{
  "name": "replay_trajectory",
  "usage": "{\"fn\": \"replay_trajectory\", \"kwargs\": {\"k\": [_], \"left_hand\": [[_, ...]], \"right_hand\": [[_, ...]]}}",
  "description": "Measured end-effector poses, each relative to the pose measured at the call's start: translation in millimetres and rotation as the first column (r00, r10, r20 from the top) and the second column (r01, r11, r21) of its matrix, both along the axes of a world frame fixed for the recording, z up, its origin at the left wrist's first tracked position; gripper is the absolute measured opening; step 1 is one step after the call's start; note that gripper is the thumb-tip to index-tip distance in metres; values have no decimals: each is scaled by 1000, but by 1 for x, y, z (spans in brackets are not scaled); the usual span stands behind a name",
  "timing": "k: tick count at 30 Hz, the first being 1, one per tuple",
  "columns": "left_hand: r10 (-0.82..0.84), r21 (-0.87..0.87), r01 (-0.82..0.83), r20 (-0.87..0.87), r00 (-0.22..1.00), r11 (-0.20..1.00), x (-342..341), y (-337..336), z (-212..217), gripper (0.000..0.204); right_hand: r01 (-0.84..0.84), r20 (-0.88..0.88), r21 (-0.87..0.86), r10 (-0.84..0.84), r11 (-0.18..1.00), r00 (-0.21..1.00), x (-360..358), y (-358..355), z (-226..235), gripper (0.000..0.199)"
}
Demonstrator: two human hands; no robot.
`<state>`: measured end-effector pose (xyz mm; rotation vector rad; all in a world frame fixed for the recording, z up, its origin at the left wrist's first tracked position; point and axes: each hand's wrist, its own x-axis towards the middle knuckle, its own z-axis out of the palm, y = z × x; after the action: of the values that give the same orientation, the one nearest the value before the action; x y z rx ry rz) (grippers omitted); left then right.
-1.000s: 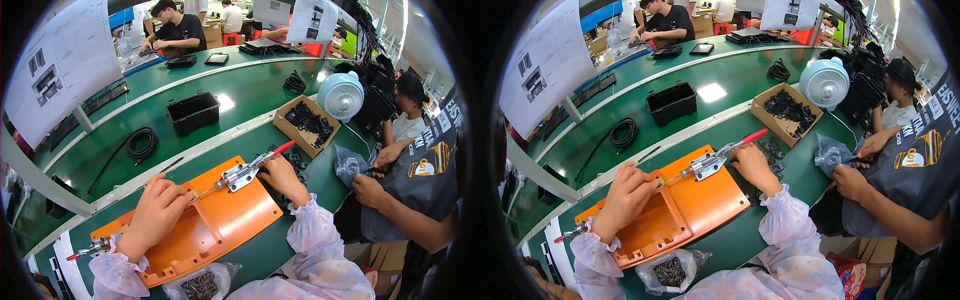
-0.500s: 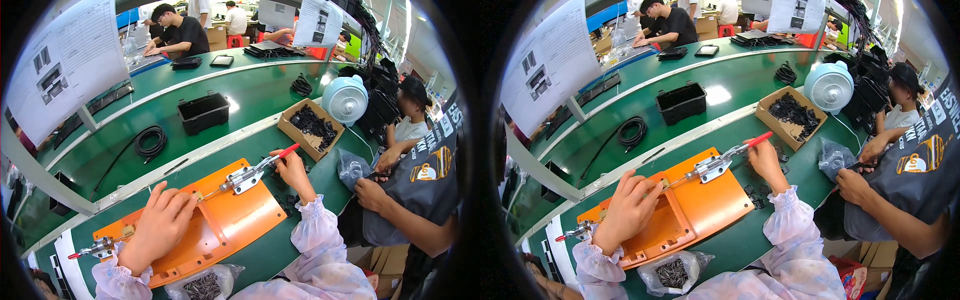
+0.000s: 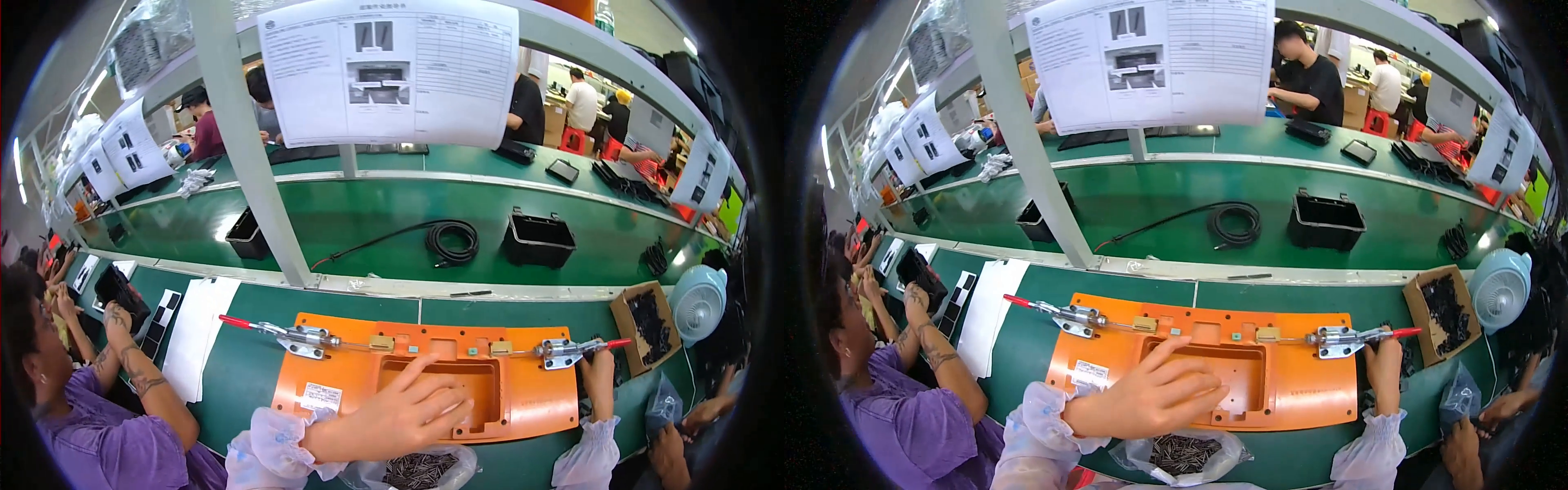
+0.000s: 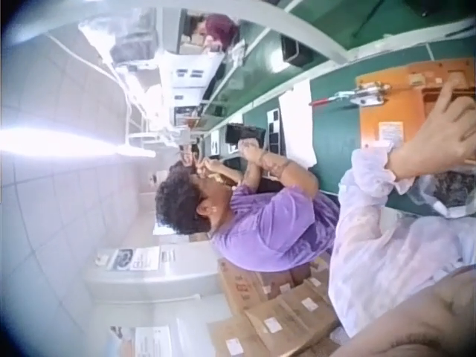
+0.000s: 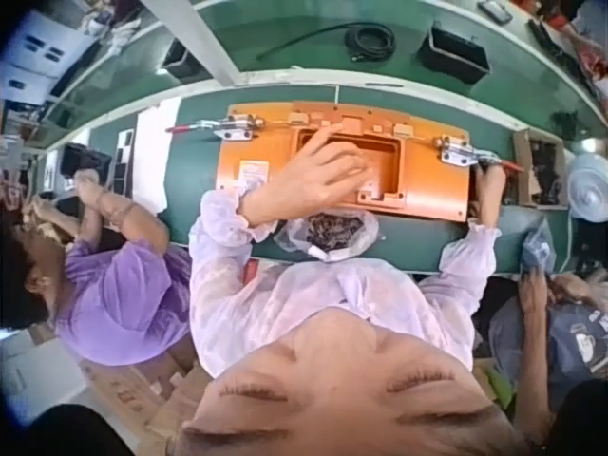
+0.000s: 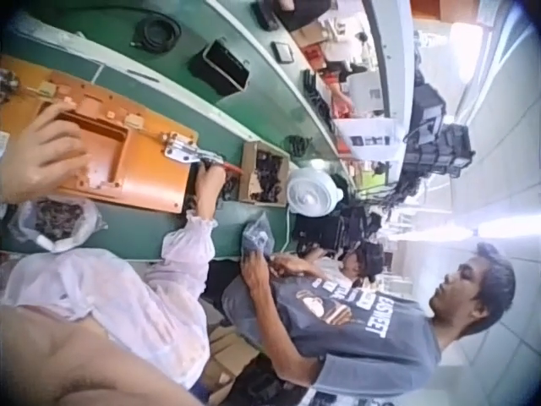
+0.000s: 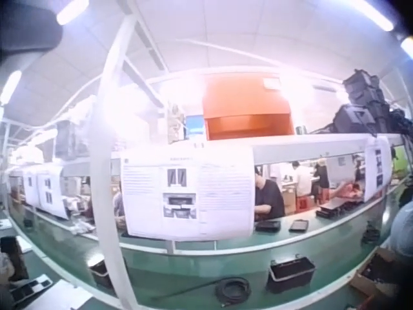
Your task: The person places a black box into an orange fixture, inserts small black components into the side slots, and pulls the fixture's levers to secure them. They then remove the assembled box from the fixture and set it aside on the workbench.
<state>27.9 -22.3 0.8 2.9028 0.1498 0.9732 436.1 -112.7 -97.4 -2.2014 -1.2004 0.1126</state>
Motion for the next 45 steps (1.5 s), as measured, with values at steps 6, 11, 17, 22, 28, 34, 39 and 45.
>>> {"fn": "replay_trajectory", "kwargs": {"k": [6, 11, 17, 22, 28, 34, 39, 45], "left_hand": [[-15, -4, 15, -32, 999, 1000, -5, -4, 3, 31], [3, -22, -4, -50, 999, 1000, -4, -4, 7, 28], [6, 7, -5, -138, 990, 1000, -4, -3, 8, 31], [68, 28, -65, -133, 989, 998, -8, -7, 17, 33], [72, 56, -65, -138, 988, 996, -6, -8, 16, 32], [77, 58, -68, -177, 981, 996, -3, -5, 13, 32], [68, 82, -55, -168, 983, 995, -1, -3, 8, 32], [51, 72, -37, -206, 977, 997, -3, -4, 5, 30]], "right_hand": [[-234, -244, -5, 226, 972, 943, 0, -32, 38, 14], [-249, -631, 317, 399, 915, 665, -28, -51, 101, 11], [-345, -673, 441, 559, 829, 484, -86, 7, 130, 20], [-499, -654, 434, 643, 750, 398, -130, 44, 138, 21], [-523, -635, 482, 692, 703, 344, -147, 37, 136, 26], [-597, -695, 422, 666, 682, 270, -149, 37, 127, 25], [-561, -776, 422, 604, 712, 182, -151, 42, 111, 24], [-571, -784, 483, 618, 664, 55, -155, 45, 109, 16]]}}
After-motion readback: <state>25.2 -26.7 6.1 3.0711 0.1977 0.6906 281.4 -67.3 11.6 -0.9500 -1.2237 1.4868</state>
